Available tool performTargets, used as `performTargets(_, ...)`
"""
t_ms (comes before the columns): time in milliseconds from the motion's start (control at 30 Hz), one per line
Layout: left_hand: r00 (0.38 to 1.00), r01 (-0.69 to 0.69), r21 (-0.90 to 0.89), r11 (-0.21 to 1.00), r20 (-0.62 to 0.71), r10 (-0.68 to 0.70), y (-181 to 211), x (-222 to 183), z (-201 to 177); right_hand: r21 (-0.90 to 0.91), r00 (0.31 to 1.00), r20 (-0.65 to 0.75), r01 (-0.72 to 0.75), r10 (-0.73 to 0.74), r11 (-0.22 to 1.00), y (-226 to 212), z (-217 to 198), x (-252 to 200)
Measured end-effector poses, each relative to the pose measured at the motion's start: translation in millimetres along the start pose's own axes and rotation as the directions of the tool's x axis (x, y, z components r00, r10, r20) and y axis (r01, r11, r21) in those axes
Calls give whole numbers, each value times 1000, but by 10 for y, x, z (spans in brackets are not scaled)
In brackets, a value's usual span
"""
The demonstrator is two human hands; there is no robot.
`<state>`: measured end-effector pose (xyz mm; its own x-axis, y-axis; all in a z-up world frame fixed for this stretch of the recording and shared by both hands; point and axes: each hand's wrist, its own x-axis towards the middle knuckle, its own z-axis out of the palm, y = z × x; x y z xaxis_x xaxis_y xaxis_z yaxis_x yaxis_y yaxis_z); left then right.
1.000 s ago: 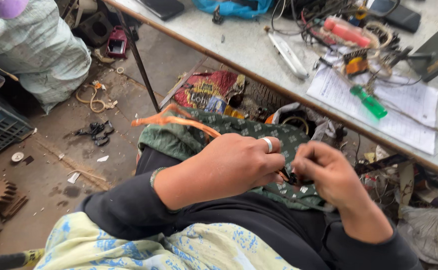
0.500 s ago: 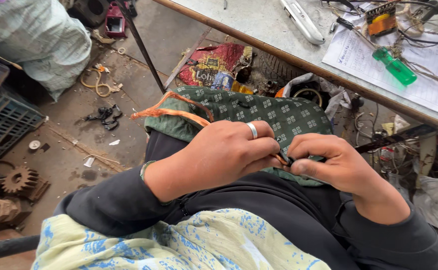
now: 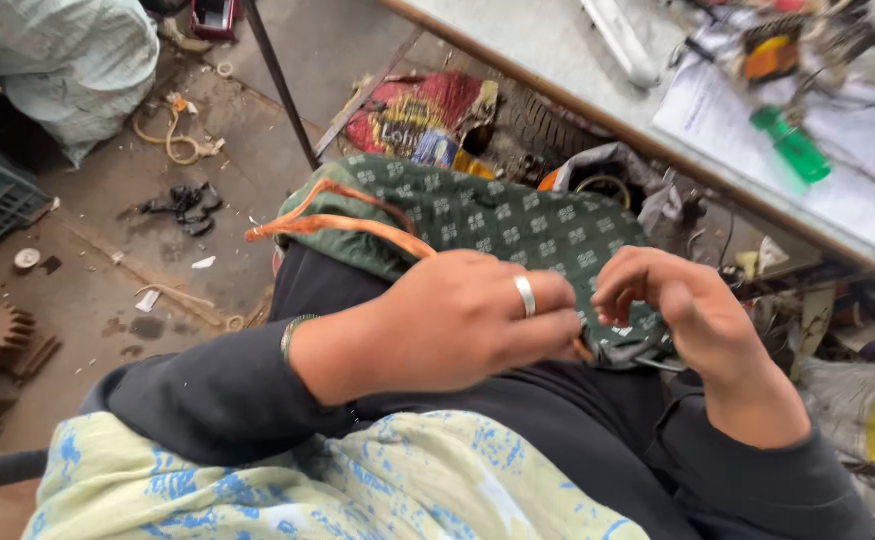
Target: The person strips insulation from wires using a blade and then weaves bundles of copper wire together.
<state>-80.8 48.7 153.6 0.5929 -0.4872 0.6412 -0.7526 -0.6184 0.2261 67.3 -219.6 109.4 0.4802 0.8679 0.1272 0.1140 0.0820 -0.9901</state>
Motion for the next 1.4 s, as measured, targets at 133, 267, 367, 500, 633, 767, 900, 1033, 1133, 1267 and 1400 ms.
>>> performTargets(133, 999, 33, 14, 999, 3, -33, 40, 13, 17, -304, 978, 138, 191, -155, 933, -271, 218, 10)
performTargets(267, 999, 34, 20, 999, 24, -35, -2, 2, 63, -357, 983, 75, 181, -165, 916, -264, 297, -77)
performTargets(367, 998, -48, 105, 993, -45, 53, -13, -19, 76, -139, 997, -64, -54, 46, 989, -194, 313, -143)
performTargets(500, 987, -130, 228, 965, -57, 147, -30, -39, 105, -238, 994, -109, 2, -29, 971, -120, 361, -76)
performTargets(633, 977, -175, 371, 912, -48, 207, 8, -19, 115, -300, 982, -188, -28, -30, 954, -83, 400, 32)
performTargets(767, 954, -261, 429, 864, -18, 298, 43, -2, 60, -236, 976, -206, 17, -67, 972, -19, 367, 51)
performTargets(900, 956, -244, 432, 868, -45, 291, 65, 12, 60, -10, 951, -307, -38, 33, 999, 52, 292, 63)
performTargets(1033, 985, -147, 336, 930, -30, 167, -11, -24, 83, 91, 978, -205, -33, 51, 995, 85, 248, 19)
performTargets(1133, 994, -95, 211, 973, -39, 105, -54, -50, 103, 14, 993, -89, -79, 80, 997, 1, 222, 42)
performTargets(1267, 999, 18, 52, 998, -49, -15, -48, -57, 130, 99, 996, -6, -93, 94, 991, -140, 266, 14)
performTargets(1400, 999, 48, -15, 999, -17, -48, -1, -5, 56, 30, 993, 97, -72, 69, 997, -271, 257, -17)
